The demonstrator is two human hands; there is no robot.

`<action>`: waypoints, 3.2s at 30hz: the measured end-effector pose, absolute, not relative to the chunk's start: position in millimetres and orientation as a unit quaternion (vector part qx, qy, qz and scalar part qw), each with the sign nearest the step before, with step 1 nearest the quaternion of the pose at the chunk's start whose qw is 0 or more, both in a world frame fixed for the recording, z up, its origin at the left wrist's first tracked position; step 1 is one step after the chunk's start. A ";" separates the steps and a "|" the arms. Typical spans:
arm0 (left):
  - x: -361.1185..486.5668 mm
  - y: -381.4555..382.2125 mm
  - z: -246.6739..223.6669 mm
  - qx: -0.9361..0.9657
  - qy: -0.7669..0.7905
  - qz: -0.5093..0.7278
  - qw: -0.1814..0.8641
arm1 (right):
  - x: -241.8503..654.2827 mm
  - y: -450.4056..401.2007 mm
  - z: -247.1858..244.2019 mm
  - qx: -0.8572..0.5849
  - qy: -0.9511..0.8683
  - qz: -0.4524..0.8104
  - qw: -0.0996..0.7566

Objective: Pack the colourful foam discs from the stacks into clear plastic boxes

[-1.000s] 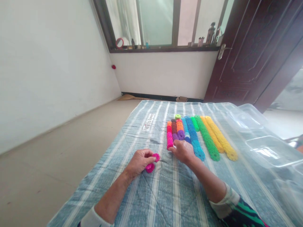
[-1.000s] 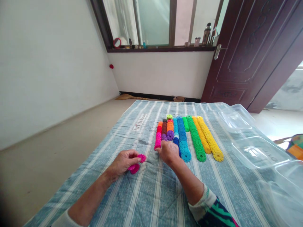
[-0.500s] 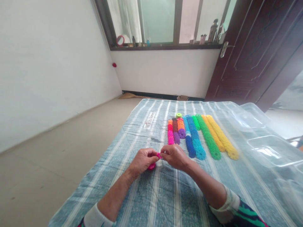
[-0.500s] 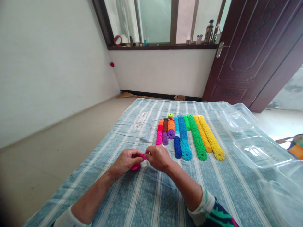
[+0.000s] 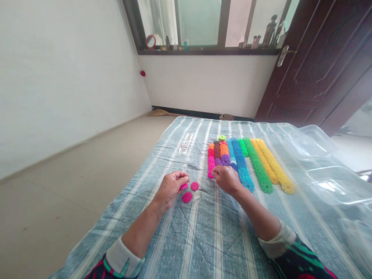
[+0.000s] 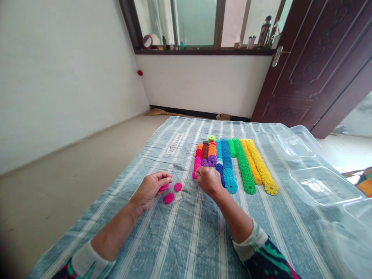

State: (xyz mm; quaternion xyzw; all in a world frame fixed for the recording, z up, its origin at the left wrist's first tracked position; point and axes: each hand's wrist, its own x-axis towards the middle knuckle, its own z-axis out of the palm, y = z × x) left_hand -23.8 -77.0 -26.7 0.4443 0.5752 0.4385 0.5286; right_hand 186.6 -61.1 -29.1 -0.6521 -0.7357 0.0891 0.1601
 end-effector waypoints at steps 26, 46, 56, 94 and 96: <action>-8.8 -86.7 -29.0 0.448 0.499 0.418 0.613 | 153.8 -95.5 -26.3 -0.455 -0.852 0.127 0.227; -9.0 -83.3 -28.9 0.403 0.509 0.432 0.626 | 206.3 -55.3 -30.5 -0.560 -0.720 0.225 0.342; -10.6 -85.6 -23.9 0.397 0.492 0.429 0.645 | 196.8 -59.2 -35.4 -0.651 -0.727 0.107 0.191; -7.9 -84.8 -25.3 0.382 0.494 0.408 0.666 | 190.2 -66.0 -22.7 -0.586 -0.807 0.050 0.060; -8.1 -84.7 -25.5 0.381 0.488 0.416 0.666 | 191.3 -67.0 -19.5 -0.590 -0.800 0.063 0.088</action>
